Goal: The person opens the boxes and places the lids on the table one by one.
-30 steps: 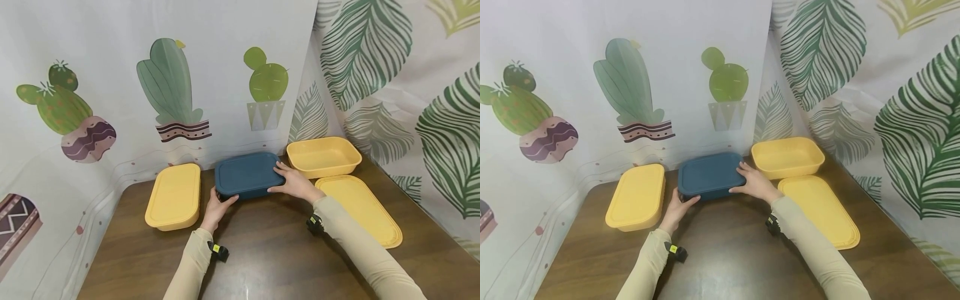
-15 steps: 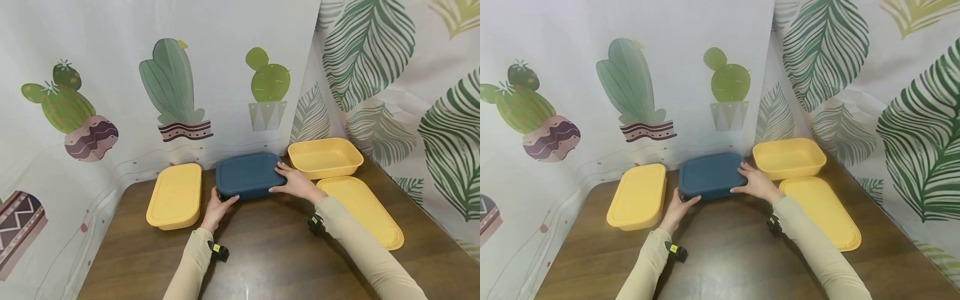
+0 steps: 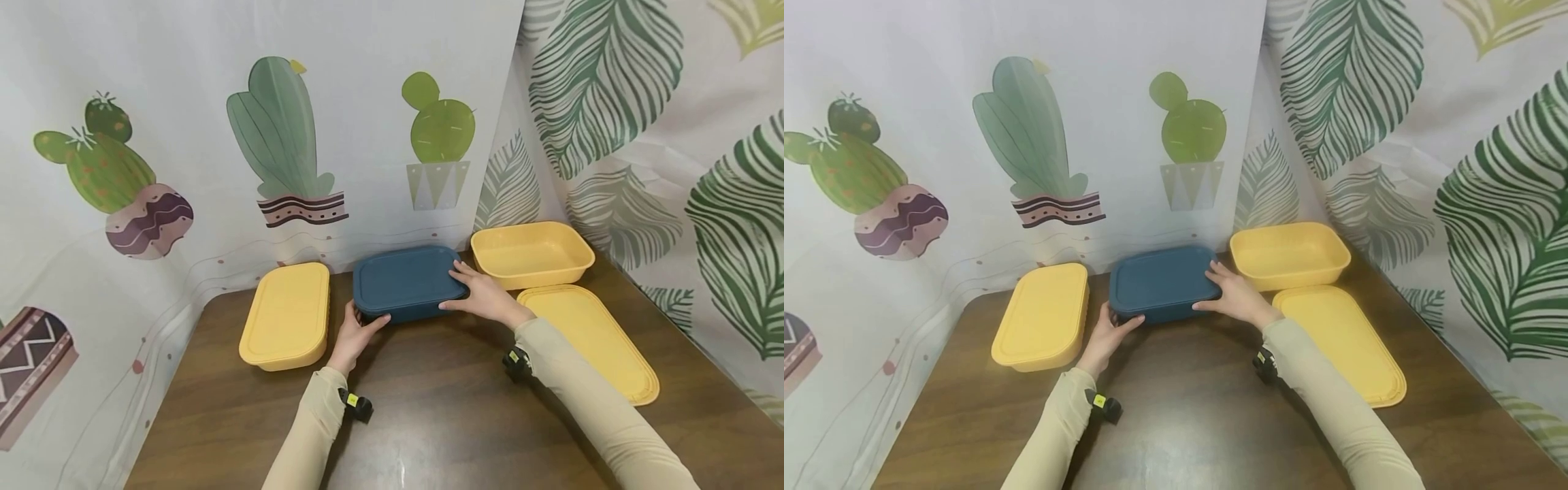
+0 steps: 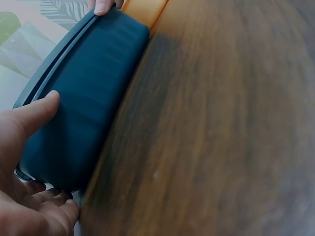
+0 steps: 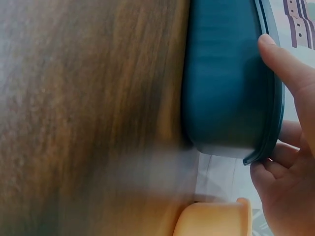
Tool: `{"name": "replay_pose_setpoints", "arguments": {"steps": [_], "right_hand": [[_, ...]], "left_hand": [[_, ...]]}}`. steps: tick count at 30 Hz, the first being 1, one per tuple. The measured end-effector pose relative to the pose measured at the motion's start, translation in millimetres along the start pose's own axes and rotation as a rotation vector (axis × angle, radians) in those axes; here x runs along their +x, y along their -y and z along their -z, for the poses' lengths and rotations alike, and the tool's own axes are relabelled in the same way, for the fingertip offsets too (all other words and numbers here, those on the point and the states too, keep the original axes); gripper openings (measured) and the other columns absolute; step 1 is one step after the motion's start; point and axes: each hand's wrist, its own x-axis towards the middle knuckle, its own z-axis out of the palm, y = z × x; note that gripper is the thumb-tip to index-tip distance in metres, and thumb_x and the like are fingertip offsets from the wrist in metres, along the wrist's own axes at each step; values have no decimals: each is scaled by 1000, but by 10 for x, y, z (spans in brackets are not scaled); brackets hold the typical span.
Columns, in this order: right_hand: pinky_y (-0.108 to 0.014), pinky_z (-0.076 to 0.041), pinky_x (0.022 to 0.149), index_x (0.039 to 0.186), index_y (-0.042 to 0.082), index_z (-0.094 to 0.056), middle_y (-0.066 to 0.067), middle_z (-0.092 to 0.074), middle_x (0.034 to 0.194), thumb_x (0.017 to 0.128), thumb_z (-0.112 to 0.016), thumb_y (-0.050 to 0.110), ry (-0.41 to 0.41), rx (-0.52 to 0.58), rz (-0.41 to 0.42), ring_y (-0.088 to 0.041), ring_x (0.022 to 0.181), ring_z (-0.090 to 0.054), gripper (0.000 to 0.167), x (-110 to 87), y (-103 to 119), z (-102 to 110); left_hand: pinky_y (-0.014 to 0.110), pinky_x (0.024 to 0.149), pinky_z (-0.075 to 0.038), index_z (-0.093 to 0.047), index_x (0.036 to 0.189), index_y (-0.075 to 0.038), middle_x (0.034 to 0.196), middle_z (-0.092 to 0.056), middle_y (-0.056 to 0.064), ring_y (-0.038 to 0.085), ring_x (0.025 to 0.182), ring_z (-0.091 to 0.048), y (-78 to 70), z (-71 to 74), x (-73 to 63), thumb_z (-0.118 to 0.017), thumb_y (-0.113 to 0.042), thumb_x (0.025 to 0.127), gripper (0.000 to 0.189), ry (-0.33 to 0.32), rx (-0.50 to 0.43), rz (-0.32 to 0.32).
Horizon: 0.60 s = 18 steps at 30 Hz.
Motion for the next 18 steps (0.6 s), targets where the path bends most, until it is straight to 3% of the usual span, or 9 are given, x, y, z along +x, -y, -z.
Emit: {"name": "replay_pose_setpoints", "arguments": {"steps": [9, 18], "right_hand": [[-55, -34, 112, 151, 0, -42, -19, -23, 164, 85, -74, 58, -8, 52, -15, -37, 150, -23, 93, 23, 69, 87], [-56, -33, 113, 151, 1, -43, -20, -23, 164, 88, -73, 55, 9, 49, -15, -36, 150, -21, 89, -9, 94, 80]], "left_hand": [[53, 116, -29, -18, 159, -10, 163, -26, 18, 33, 151, -21, -29, 40, 61, -82, -37, 85, 101, 27, -5, 18], [53, 117, -27, -18, 159, -9, 164, -23, 17, 34, 151, -20, 2, 30, 15, -82, -37, 86, 102, 23, -9, 30]]}}
